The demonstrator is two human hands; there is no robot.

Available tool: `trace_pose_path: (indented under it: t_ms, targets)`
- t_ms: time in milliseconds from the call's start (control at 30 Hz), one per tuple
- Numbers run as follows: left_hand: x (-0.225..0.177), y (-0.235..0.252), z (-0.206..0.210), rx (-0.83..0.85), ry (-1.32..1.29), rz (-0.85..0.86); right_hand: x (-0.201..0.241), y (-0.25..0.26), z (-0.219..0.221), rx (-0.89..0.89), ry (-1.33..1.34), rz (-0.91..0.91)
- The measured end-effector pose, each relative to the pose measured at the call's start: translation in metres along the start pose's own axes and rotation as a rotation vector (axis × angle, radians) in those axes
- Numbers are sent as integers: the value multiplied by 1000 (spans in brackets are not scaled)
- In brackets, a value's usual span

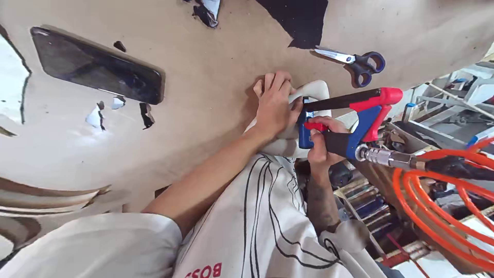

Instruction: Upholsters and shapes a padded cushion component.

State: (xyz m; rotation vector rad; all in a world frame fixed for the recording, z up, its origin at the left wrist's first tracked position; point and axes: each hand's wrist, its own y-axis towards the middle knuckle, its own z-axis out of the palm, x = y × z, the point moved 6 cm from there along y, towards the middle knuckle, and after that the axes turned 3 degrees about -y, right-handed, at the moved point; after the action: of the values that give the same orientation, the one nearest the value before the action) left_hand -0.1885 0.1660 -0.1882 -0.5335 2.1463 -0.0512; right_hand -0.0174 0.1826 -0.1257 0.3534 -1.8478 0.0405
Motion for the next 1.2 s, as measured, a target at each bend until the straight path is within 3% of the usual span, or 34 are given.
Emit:
trace_pose_path:
  t_ms: [433,633,733,867,1033,1200]
  targets:
    - [0,-4,1,-45,-5,52,-6,2,-3,94,31,-73]
    - [3,2,4,-96,39,75,-10,21,-36,381,38,85]
    - [-10,-19,-6,-76,145,-60,-16,40,-37,468,110,57]
    - [-11,-53,4,-200,209,-316,-28,61,-35,617,225,29]
    - [-13,-47,13,-183,257,-307,-43,73,-34,737,301,-33]
    - [-2,-43,19,-366,301,-267,-66,85,-38,860,167,-166]
